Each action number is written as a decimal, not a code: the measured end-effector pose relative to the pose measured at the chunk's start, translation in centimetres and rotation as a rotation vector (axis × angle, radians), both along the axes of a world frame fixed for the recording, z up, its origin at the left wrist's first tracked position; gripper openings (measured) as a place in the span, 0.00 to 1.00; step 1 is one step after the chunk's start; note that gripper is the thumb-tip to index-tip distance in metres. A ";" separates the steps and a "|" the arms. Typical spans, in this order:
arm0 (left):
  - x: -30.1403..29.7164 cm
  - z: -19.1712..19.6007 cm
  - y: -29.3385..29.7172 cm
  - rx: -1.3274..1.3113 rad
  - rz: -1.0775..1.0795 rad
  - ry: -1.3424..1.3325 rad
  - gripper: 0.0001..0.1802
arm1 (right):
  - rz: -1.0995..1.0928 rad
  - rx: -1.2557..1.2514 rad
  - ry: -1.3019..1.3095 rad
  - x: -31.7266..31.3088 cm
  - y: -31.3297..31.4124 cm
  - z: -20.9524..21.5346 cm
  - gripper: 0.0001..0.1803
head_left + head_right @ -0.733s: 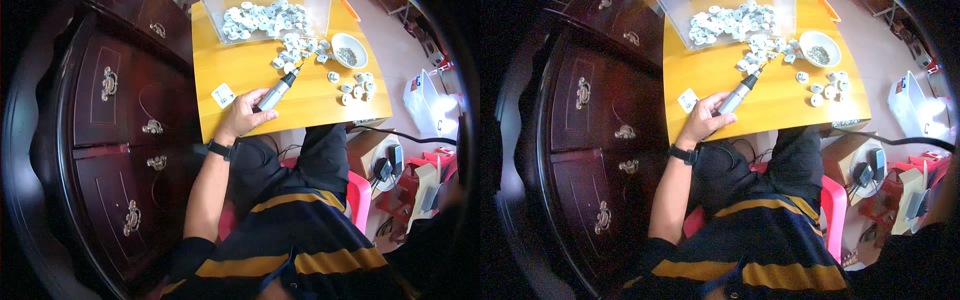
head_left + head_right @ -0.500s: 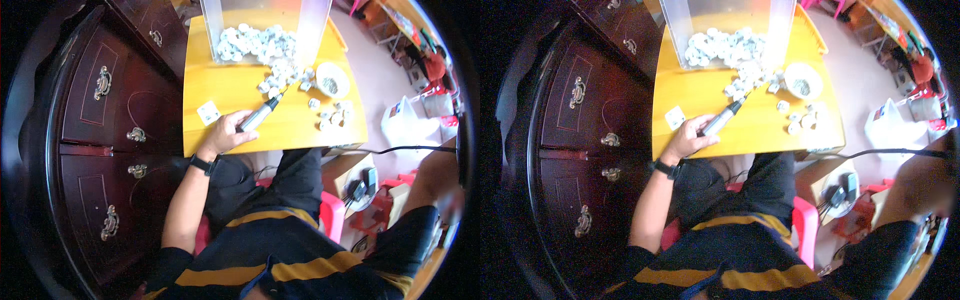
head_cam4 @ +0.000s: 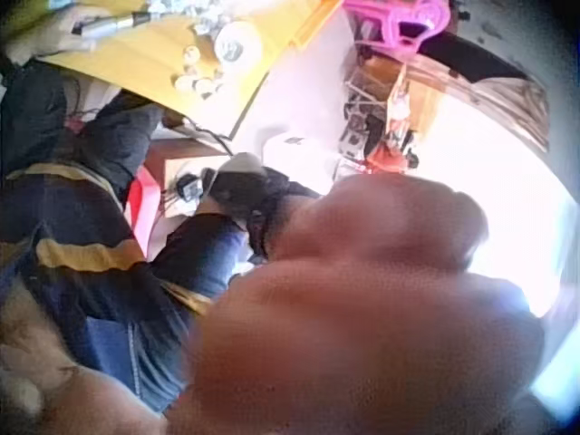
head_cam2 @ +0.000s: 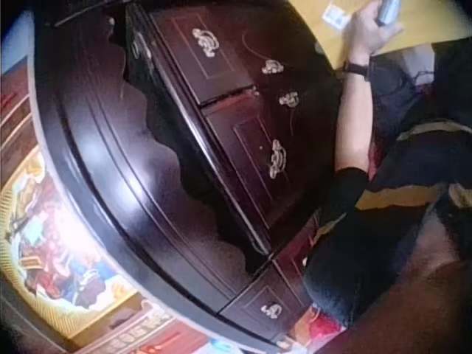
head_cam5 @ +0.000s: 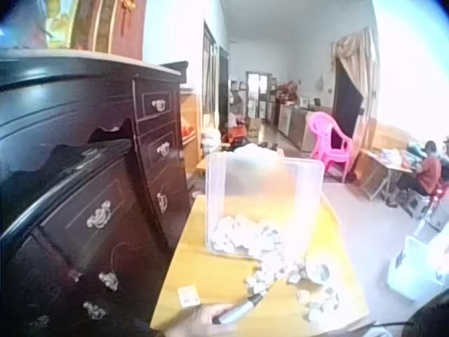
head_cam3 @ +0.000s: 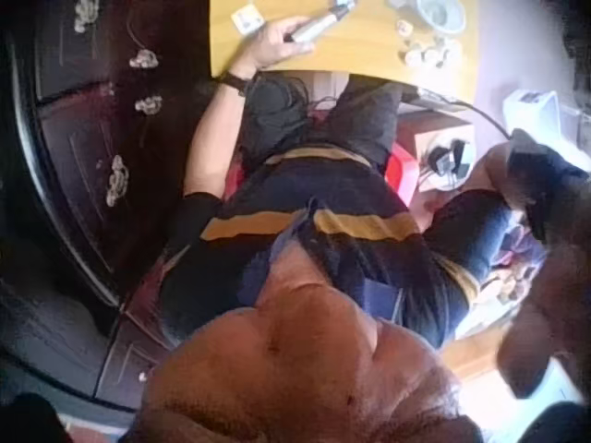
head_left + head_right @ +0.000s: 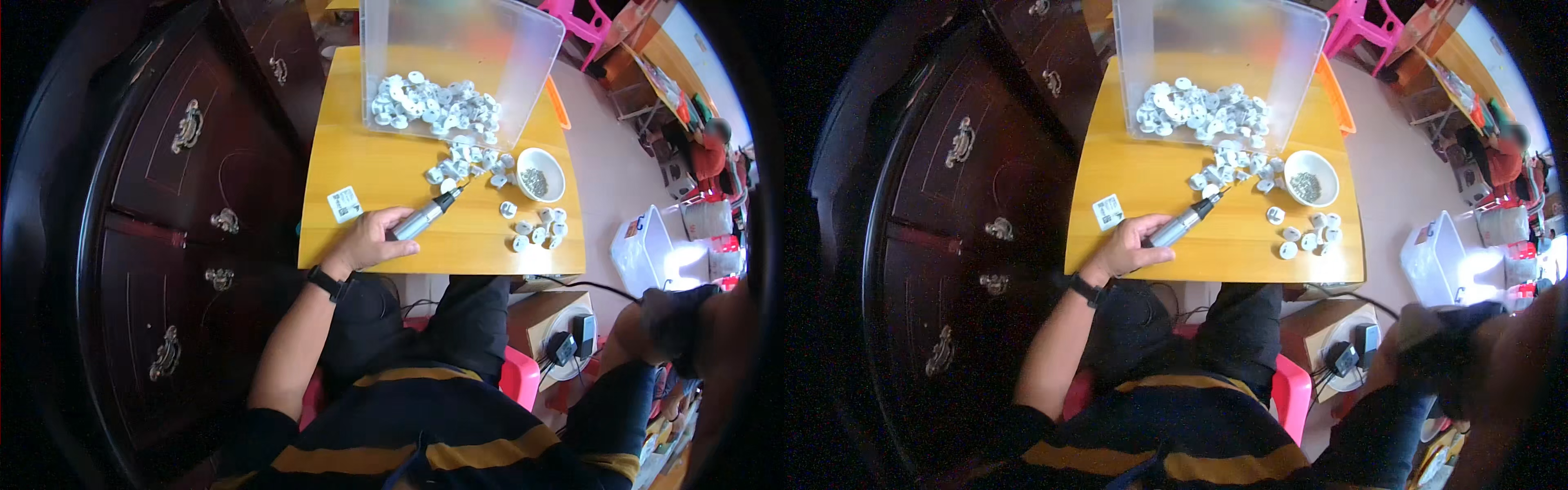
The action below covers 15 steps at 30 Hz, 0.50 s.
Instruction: Assembling small white plastic components using a handheld electronic screwdriver.
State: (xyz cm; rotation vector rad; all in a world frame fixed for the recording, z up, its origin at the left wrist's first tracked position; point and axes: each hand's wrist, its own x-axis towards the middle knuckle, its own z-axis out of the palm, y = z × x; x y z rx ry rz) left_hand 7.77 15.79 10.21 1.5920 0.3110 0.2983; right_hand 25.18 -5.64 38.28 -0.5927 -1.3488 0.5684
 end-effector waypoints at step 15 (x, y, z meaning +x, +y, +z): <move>-2.8 0.7 0.2 0.243 -0.064 0.119 0.33 | -0.136 0.459 -0.514 8.8 -17.0 -1.6 0.34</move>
